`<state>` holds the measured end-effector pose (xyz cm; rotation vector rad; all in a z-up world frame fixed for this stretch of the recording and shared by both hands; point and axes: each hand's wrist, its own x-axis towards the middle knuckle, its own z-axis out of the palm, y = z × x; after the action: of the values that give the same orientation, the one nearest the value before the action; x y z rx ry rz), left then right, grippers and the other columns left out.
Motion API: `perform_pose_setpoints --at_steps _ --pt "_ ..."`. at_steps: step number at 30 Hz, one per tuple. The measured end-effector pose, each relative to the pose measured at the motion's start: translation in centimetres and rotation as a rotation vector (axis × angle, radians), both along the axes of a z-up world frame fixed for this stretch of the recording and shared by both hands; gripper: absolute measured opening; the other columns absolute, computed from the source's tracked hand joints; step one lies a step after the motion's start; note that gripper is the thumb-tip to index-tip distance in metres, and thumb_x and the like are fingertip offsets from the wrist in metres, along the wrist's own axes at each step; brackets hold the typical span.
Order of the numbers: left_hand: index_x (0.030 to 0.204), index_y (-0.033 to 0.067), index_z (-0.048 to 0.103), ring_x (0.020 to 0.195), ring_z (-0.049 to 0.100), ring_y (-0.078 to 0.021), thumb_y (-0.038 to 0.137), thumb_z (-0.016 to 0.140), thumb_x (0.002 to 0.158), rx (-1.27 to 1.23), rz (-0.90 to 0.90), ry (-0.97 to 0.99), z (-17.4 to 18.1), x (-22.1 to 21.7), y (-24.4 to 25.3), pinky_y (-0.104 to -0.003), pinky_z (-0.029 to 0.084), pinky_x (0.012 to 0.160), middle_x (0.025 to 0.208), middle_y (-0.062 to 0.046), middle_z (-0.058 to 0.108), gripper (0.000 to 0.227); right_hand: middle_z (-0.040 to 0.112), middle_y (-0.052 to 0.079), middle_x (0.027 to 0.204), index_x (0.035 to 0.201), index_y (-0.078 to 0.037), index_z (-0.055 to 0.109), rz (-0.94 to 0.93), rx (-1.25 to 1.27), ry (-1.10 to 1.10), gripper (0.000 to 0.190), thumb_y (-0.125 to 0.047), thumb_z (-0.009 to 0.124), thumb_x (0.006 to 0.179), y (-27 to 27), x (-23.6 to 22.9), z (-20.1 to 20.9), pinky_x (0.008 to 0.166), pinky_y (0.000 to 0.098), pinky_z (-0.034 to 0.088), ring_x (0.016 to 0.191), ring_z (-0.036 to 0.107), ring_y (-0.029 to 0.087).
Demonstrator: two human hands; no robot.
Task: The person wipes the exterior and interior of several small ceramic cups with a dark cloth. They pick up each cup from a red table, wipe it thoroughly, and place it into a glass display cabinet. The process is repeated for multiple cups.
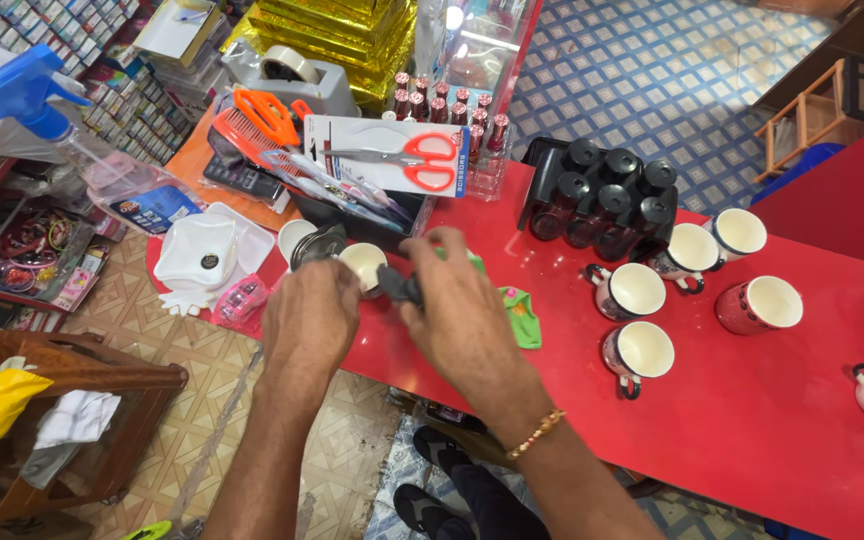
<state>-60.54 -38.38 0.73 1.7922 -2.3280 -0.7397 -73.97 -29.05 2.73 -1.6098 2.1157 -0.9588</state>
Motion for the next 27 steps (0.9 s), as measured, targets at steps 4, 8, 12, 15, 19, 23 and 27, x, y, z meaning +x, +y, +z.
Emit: perform_pose_setpoints --at_steps 4,8,12,15,19,23,27 --pt "0.096 0.0129 0.078 0.096 0.070 -0.0383 0.026 0.083 0.078 -0.015 -0.080 -0.153 -3.1 1.4 0.6 -0.051 0.054 0.084 0.097 -0.019 0.073 0.023 0.061 0.018 0.113 0.112 -0.005 0.061 0.054 0.103 -0.038 0.031 -0.008 0.073 0.084 -0.4 1.7 -0.7 0.085 0.0520 0.050 0.102 0.064 0.042" --pt "0.097 0.0128 0.078 0.094 0.072 -0.0391 0.022 0.080 0.082 -0.035 -0.084 -0.180 -5.3 2.4 1.1 -0.051 0.056 0.083 0.094 -0.021 0.074 0.018 0.061 0.019 0.108 0.110 -0.002 0.060 0.093 0.003 -0.058 0.029 -0.008 0.073 0.086 -0.2 2.2 -1.4 0.084 0.0514 0.050 0.101 0.062 0.042" --pt "0.099 0.0116 0.077 0.089 0.072 -0.0410 0.021 0.077 0.086 -0.099 -0.032 -0.099 -4.1 3.2 1.6 -0.052 0.055 0.081 0.090 -0.022 0.073 0.016 0.055 0.022 0.107 0.115 0.002 0.052 -0.026 -0.146 -0.149 0.041 -0.006 0.073 0.081 -0.8 2.8 -1.2 0.080 0.0478 0.051 0.093 0.061 0.040" --pt "0.104 0.0116 0.077 0.085 0.070 -0.0424 0.023 0.079 0.083 -0.042 0.122 0.113 -1.7 4.2 2.1 -0.053 0.053 0.075 0.086 -0.023 0.073 0.025 0.054 0.020 0.106 0.112 0.002 0.053 -0.072 -0.195 -0.195 0.040 -0.011 0.077 0.082 -1.3 3.5 0.1 0.080 0.0442 0.052 0.093 0.063 0.036" --pt "0.103 0.0012 0.072 0.071 0.077 -0.0324 0.021 0.069 0.090 0.247 0.365 0.592 -0.2 6.8 2.6 -0.043 0.057 0.067 0.082 -0.018 0.077 0.024 0.061 0.016 0.112 0.108 0.000 0.061 0.026 -0.329 -0.199 0.028 -0.012 0.076 0.087 -2.0 6.0 2.2 0.083 0.0407 0.053 0.099 0.066 0.034" --pt "0.107 -0.0051 0.068 0.077 0.070 -0.0186 0.012 0.064 0.097 -0.117 0.265 0.770 -1.2 11.9 5.2 -0.034 0.054 0.064 0.091 -0.014 0.074 0.020 0.060 0.018 0.116 0.109 -0.002 0.062 0.371 -0.645 -0.071 0.023 -0.014 0.067 0.090 -1.2 11.7 4.1 0.090 0.0445 0.050 0.105 0.064 0.036" --pt "0.102 -0.0040 0.069 0.074 0.061 -0.0040 0.005 0.060 0.094 -0.270 0.146 0.933 0.0 16.5 9.2 -0.025 0.052 0.063 0.080 -0.005 0.072 0.014 0.067 0.012 0.108 0.103 -0.008 0.070 0.502 -0.489 -0.102 0.017 -0.022 0.061 0.108 -1.8 17.0 5.4 0.093 0.0421 0.054 0.102 0.066 0.029"
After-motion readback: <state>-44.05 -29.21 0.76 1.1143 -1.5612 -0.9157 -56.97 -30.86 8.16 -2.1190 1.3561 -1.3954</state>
